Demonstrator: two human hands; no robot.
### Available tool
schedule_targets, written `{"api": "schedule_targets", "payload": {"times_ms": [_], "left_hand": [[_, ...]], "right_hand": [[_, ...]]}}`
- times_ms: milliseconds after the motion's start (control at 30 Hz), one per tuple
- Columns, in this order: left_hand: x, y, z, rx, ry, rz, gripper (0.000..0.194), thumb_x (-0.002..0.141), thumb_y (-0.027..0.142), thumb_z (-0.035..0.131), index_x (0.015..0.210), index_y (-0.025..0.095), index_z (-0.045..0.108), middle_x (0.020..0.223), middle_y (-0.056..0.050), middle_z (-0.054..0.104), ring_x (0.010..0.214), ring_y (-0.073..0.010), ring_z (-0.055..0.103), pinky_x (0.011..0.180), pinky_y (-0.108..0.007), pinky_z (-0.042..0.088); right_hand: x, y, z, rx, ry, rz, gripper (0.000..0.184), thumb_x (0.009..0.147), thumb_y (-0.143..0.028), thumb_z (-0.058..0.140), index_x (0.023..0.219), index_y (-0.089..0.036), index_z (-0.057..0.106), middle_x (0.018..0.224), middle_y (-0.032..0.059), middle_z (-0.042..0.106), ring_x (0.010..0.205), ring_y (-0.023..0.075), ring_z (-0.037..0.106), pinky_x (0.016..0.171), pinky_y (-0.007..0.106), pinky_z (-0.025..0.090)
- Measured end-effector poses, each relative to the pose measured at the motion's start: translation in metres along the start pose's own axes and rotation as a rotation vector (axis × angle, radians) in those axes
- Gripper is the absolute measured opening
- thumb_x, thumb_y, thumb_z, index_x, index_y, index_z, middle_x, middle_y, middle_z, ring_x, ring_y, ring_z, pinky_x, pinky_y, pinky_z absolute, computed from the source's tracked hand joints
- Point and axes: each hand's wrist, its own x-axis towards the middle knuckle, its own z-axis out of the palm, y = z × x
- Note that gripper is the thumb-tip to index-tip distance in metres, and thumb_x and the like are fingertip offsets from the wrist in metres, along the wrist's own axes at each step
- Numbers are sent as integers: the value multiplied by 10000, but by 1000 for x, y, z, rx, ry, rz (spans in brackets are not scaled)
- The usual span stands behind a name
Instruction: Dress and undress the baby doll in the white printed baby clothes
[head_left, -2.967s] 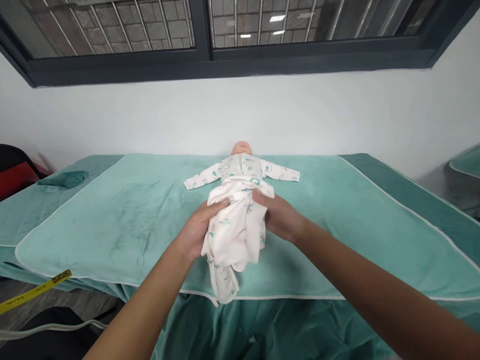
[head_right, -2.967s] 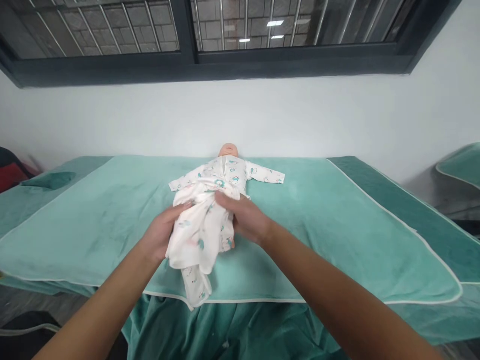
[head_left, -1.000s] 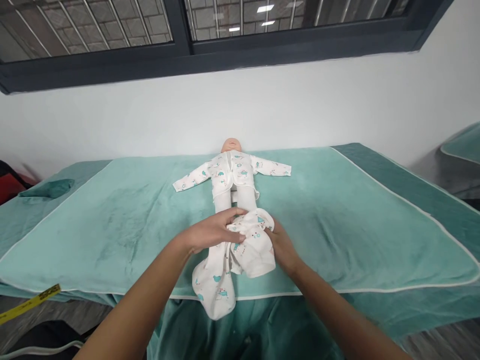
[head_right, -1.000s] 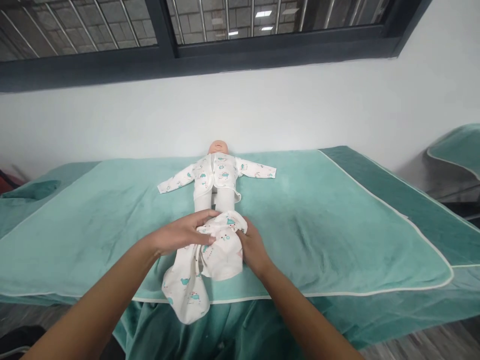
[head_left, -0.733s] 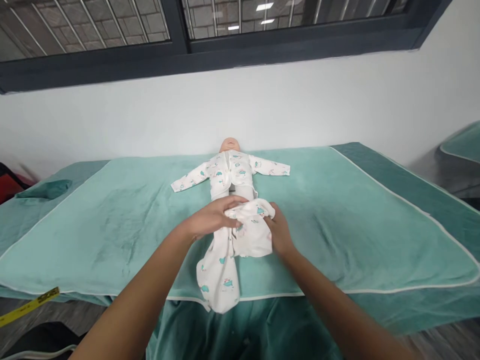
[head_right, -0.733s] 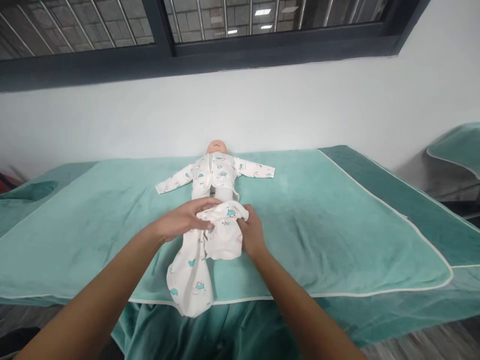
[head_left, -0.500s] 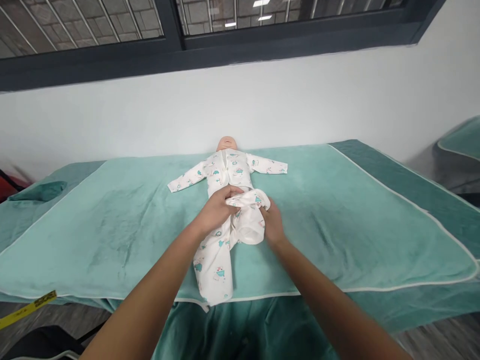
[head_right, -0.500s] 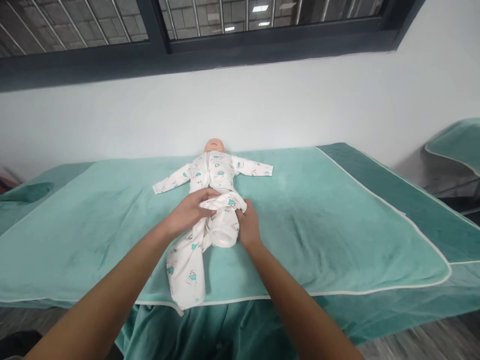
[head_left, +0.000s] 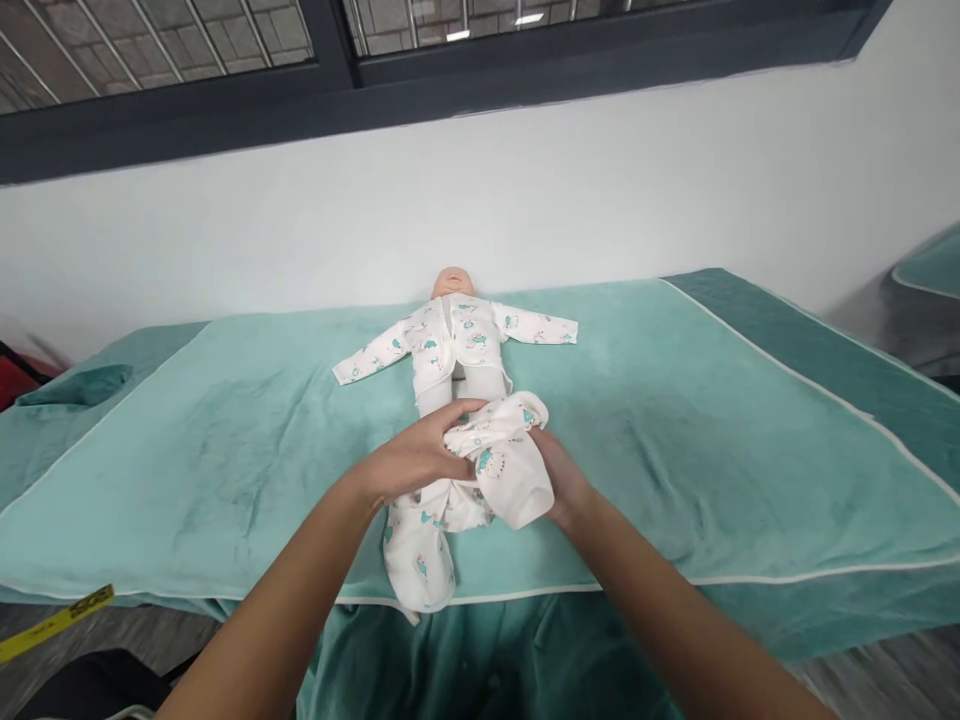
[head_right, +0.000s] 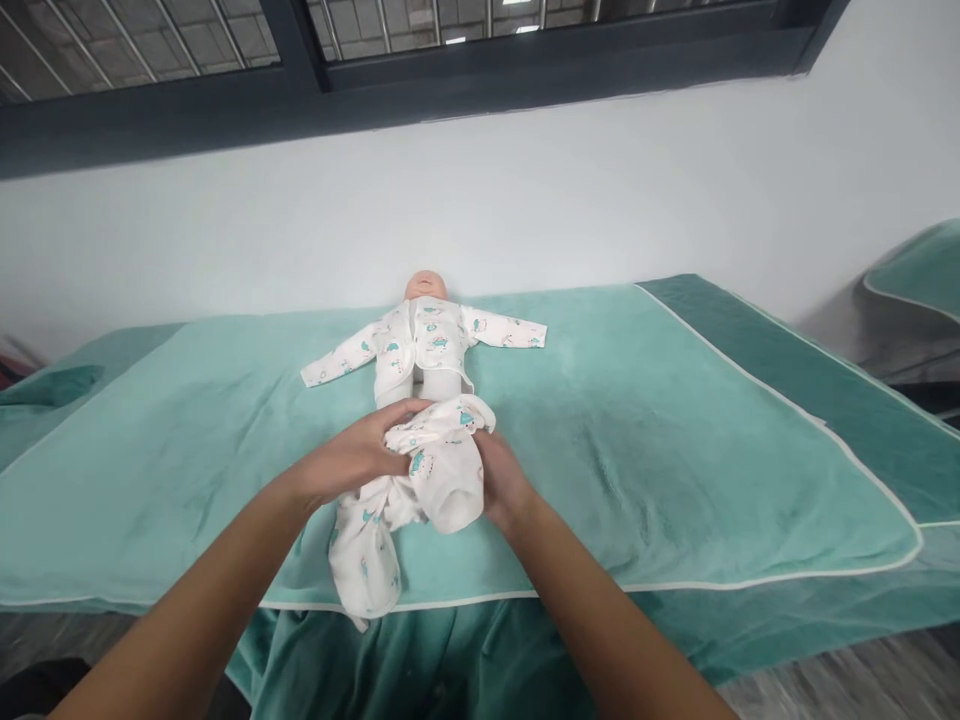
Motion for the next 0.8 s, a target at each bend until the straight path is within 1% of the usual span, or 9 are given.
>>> {"api": "schedule_targets", "payload": {"times_ms": [67,167,233,367,467,633,700,767,800], "left_hand": [[10,-3,0,79,102,61,582,675,163,658,1244,235,564,1224,-45,618,1109,-249,583,928,-343,456],[27,-6,1,212,351,135,417,697,154,598,1109,210,620,1130,-38,657,1037,-227,599,915,-329,445],[36,-8,3,274,492,161,356,695,138,571,1038,207,633,1052,-30,675,978,-216,605,878,-316,447],[46,-13,5,322,644,178,300,688,107,530,954,204,629,992,-29,688,921,-209,608,855,-316,442],[50,-18,4,283,664,172,256,708,141,534,937,204,629,979,-34,686,897,-210,606,831,-320,443],[55,-18,1,183,561,125,320,627,120,555,929,191,636,945,-12,670,892,-195,587,804,-294,428],[55,-15,-3,123,568,108,276,607,132,583,874,185,623,900,1,655,869,-185,579,797,-288,423],[51,-12,-9,2,606,60,221,595,172,635,811,181,585,795,15,623,780,-169,572,740,-282,426],[48,-11,-13,-76,596,31,226,591,193,662,797,181,569,751,21,605,733,-162,567,706,-278,426]], "right_hand": [[1,-1,2,14,18,-35,276,702,-367,676,915,-193,650,892,48,709,859,229,649,755,337,497],[0,-6,6,23,48,-123,315,705,-331,685,988,-194,662,972,45,712,907,221,641,772,323,496],[-3,-11,8,5,33,-170,379,719,-349,680,1071,-208,658,1058,47,702,959,229,632,787,327,494],[-5,-16,5,-117,-15,-230,464,710,-405,690,1131,-215,639,1112,58,688,987,236,622,802,330,482],[2,-15,-6,-249,45,-272,446,706,-414,671,1098,-206,624,1004,49,696,892,217,615,762,323,473],[30,-24,-16,-581,270,-443,288,746,-380,568,967,-199,601,845,-5,640,819,179,538,735,291,426],[40,-31,-15,-655,300,-466,190,735,-354,550,850,-204,571,782,-21,600,783,167,502,703,277,399],[47,-35,-15,-708,310,-465,117,717,-321,534,756,-211,529,717,-33,550,734,156,466,652,268,366],[48,-36,-16,-740,307,-458,95,708,-305,524,734,-213,517,695,-38,530,715,153,453,632,265,351]]}}
